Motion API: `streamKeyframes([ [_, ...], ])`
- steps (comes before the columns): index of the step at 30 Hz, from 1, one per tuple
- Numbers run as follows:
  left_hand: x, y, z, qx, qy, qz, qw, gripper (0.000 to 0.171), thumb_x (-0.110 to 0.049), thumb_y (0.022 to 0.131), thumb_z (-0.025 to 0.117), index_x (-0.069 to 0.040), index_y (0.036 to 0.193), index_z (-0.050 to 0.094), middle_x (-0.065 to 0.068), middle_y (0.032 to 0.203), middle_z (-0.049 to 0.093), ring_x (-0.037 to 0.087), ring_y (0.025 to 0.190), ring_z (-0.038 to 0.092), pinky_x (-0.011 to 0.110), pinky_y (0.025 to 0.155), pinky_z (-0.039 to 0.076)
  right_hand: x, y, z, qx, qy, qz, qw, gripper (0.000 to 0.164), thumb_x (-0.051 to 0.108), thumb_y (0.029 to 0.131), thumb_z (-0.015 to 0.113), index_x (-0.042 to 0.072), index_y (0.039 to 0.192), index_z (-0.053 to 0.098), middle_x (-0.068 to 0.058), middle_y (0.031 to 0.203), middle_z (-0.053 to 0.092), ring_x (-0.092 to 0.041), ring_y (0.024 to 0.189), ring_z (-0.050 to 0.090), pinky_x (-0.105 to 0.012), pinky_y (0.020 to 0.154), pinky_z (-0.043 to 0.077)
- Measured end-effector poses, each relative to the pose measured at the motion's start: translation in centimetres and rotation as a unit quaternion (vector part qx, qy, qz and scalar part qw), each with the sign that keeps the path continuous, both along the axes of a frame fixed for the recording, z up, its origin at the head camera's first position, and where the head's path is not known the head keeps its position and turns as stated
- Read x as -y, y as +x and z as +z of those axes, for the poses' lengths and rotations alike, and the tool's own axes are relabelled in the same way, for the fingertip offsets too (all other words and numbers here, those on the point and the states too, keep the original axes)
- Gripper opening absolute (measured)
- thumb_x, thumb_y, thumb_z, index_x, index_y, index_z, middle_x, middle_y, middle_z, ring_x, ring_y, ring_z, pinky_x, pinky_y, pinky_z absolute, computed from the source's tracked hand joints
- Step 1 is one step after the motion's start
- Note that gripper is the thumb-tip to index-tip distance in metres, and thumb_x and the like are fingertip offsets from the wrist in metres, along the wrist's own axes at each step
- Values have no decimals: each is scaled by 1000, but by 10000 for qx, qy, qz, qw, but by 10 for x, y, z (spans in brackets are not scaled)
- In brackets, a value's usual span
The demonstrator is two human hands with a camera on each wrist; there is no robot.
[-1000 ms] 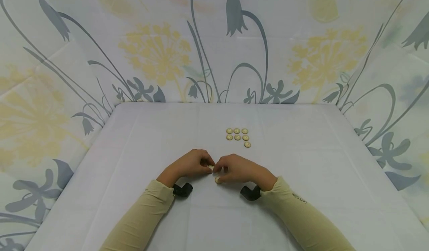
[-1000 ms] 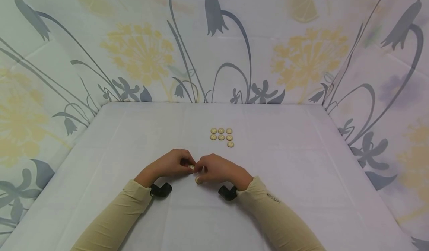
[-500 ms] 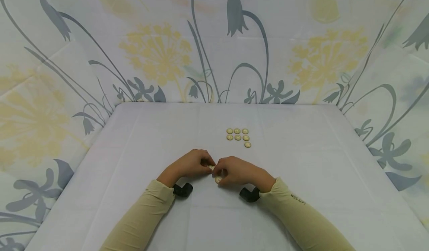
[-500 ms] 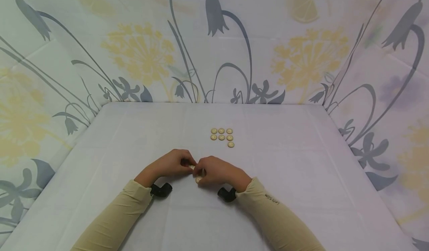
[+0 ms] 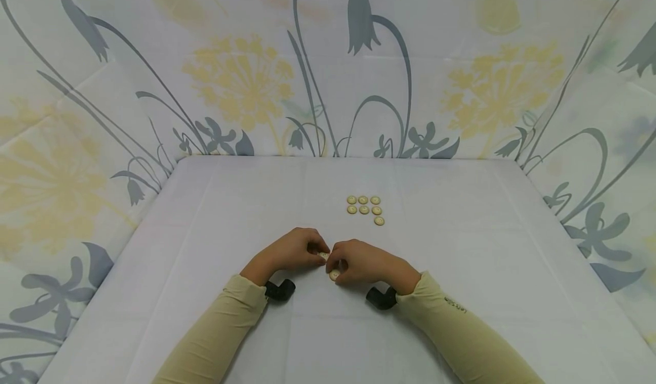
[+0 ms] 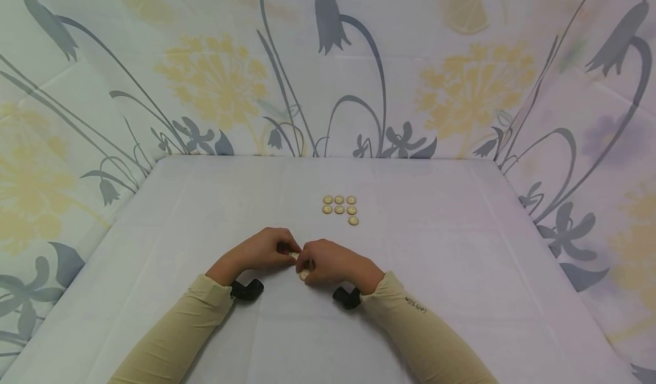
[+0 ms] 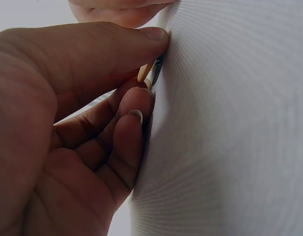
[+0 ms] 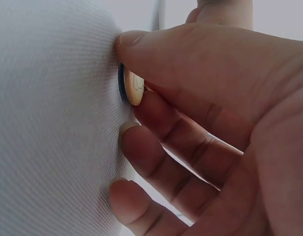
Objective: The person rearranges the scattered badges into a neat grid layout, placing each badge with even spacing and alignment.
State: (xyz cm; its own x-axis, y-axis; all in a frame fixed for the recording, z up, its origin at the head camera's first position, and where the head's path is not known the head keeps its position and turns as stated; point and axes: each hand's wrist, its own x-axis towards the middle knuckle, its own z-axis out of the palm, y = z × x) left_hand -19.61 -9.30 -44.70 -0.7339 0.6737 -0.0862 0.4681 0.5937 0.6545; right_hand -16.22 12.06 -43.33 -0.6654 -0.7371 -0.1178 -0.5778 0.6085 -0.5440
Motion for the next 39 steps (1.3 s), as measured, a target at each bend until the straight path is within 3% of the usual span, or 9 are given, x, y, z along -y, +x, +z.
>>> streamKeyframes([
  [21, 0, 1, 2, 2, -14, 18, 10000, 17, -19, 85, 75, -16, 101, 74, -6, 93, 64, 7, 83, 56, 23, 75, 48, -5, -4, 5, -129, -171, 219, 9995, 20, 19, 84, 71, 19, 104, 75, 8, 100, 63, -6, 86, 56, -22, 78, 47],
  [39, -2, 1, 1, 162, 14, 146, 9998, 16, -21, 84, 76, -17, 99, 74, -7, 92, 63, 8, 81, 56, 25, 74, 48, -17, -15, 6, -431, -440, -375, 9974, 23, 19, 89, 69, 16, 112, 72, 6, 105, 65, -5, 81, 58, -21, 73, 49],
])
